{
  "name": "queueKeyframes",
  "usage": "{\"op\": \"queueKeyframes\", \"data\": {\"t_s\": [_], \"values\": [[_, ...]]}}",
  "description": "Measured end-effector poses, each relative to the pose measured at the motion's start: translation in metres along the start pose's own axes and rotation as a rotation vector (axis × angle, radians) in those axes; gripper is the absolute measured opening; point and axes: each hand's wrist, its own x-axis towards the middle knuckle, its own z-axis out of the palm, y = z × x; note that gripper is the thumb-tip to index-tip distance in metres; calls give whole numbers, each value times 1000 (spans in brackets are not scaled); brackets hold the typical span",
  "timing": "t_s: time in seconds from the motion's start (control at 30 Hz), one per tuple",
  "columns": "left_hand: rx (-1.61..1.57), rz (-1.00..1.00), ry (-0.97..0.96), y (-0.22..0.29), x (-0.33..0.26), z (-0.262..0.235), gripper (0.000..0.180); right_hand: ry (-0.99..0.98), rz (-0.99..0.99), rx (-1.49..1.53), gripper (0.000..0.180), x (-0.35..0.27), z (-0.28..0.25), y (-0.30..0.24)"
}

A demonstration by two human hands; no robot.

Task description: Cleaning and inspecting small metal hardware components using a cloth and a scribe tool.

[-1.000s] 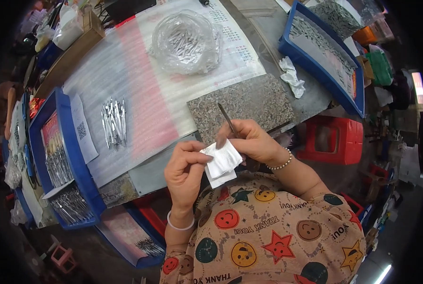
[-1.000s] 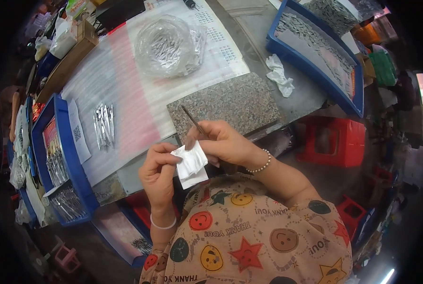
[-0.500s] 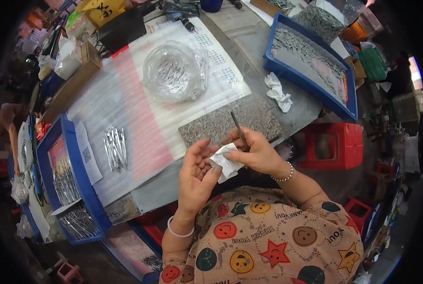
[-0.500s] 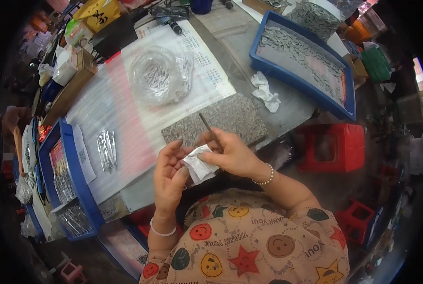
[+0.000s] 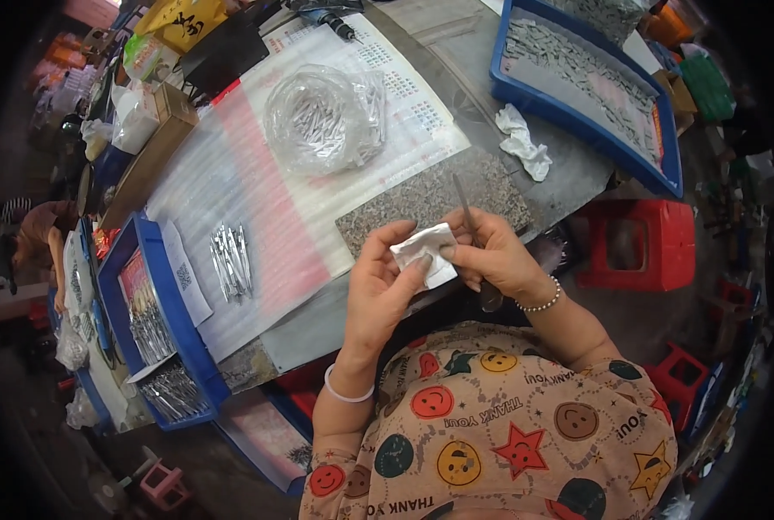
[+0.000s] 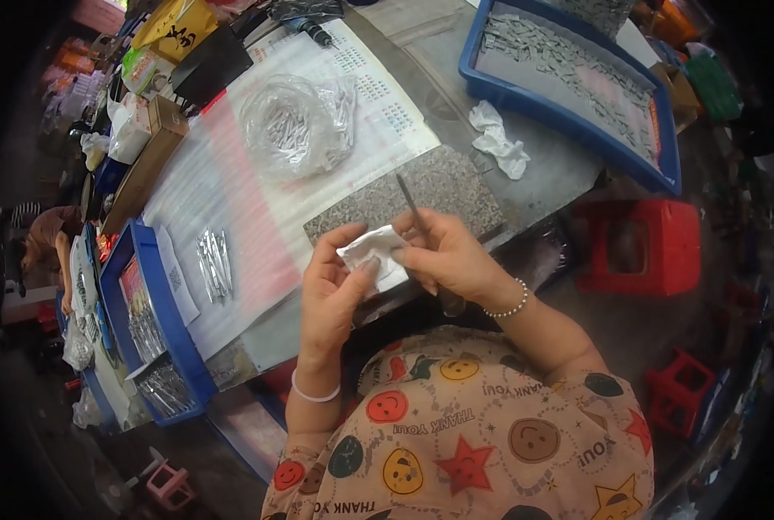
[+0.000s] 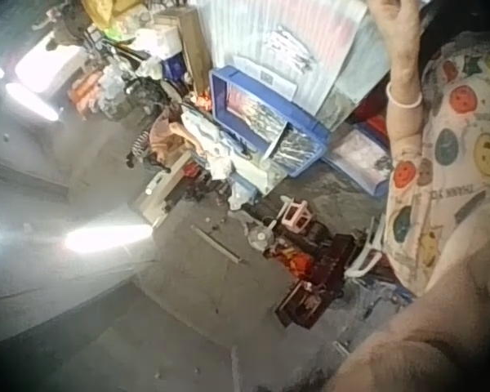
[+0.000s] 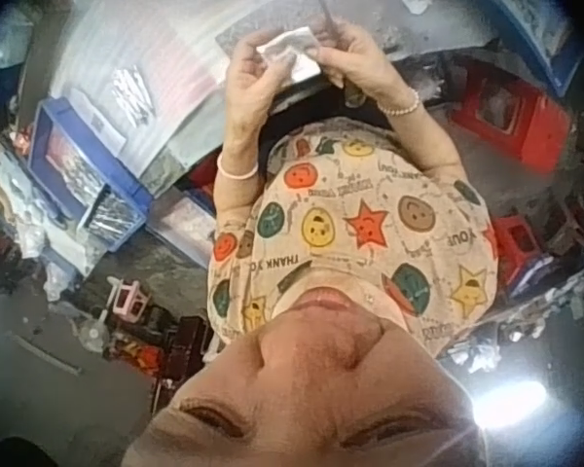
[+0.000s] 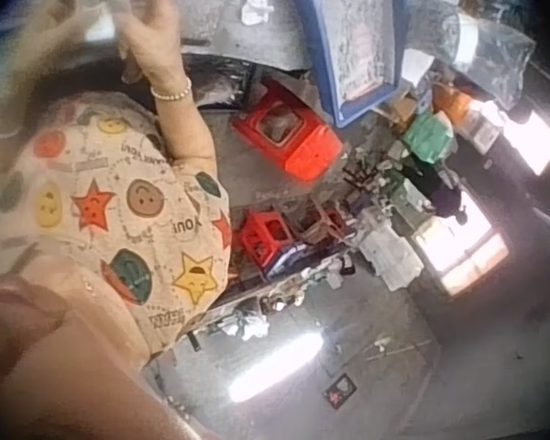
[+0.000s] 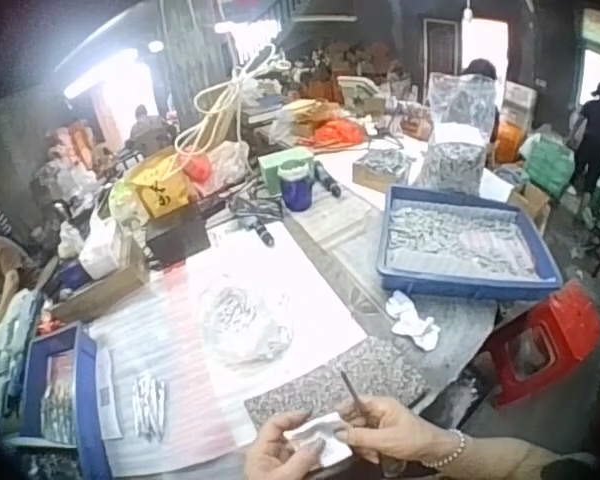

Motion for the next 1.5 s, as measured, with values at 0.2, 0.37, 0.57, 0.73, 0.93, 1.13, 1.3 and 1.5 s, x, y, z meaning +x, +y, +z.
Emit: {"op": "queueKeyframes", "data": {"t_s": [0.2, 0.37, 0.57, 0.73, 0.93, 1.13, 1.3, 1.5], "values": [[23, 47, 82, -3, -9, -2, 22, -63, -62, -179, 16, 5, -8, -9], [-136, 321, -120, -14, -17, -16, 19, 30, -171, -282, 33, 21, -14, -25], [-63, 319, -136, -29, -18, 3, 9, -22, -333, -95, 28, 8, 18, 10], [174, 318, -31, -24, -30, 4, 21, -85, -377, -35, 37, 0, 27, 17], [512, 315, -28, -37, -35, -5, 13, -96, -424, -236, 37, -13, 25, 24], [461, 192, 49, -57, -38, 18, 12, 133, -638, -413, 32, -32, 21, 48], [258, 248, 18, -67, -52, 40, 10, 222, -813, -543, 37, -48, 18, 50], [526, 385, 88, -63, -50, 61, 12, 84, -527, -541, 36, -88, -14, 43]]}}
